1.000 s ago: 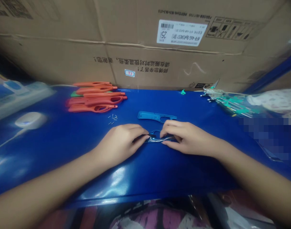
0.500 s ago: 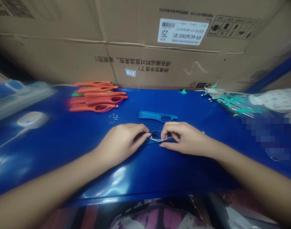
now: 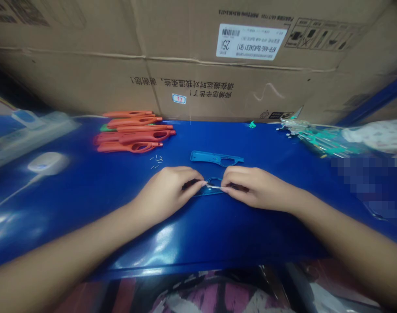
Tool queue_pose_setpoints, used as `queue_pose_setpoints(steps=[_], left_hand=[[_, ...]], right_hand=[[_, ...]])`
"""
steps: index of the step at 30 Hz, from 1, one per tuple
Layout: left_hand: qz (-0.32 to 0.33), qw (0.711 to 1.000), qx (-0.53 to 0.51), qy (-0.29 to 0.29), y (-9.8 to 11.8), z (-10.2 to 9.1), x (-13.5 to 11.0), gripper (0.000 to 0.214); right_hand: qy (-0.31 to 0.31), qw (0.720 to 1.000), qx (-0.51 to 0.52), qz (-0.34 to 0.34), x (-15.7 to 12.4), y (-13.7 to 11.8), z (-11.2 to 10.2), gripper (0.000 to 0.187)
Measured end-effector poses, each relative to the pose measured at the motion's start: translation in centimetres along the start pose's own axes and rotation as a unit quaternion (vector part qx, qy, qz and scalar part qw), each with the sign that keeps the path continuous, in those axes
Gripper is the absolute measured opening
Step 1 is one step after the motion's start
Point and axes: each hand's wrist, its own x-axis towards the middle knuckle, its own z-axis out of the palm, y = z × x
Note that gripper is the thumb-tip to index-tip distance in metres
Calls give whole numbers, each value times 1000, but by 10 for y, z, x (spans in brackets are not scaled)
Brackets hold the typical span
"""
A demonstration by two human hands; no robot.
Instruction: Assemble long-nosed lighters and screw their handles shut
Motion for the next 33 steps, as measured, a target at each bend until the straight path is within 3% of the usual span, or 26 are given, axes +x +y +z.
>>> queue_pose_setpoints(steps=[9,21,33], left_hand=[[-5,1000,-27,5,-1,-2,2,16],[-10,999,-43,13,-4,-1,2,15],[-36,997,-68,13,-4,-3,3,17]], right_hand=[[72,995,40,-58,0,6,2,11],[52,995,90,-9,1,6,2,6],[42,997,56,20,4,3,3,4]])
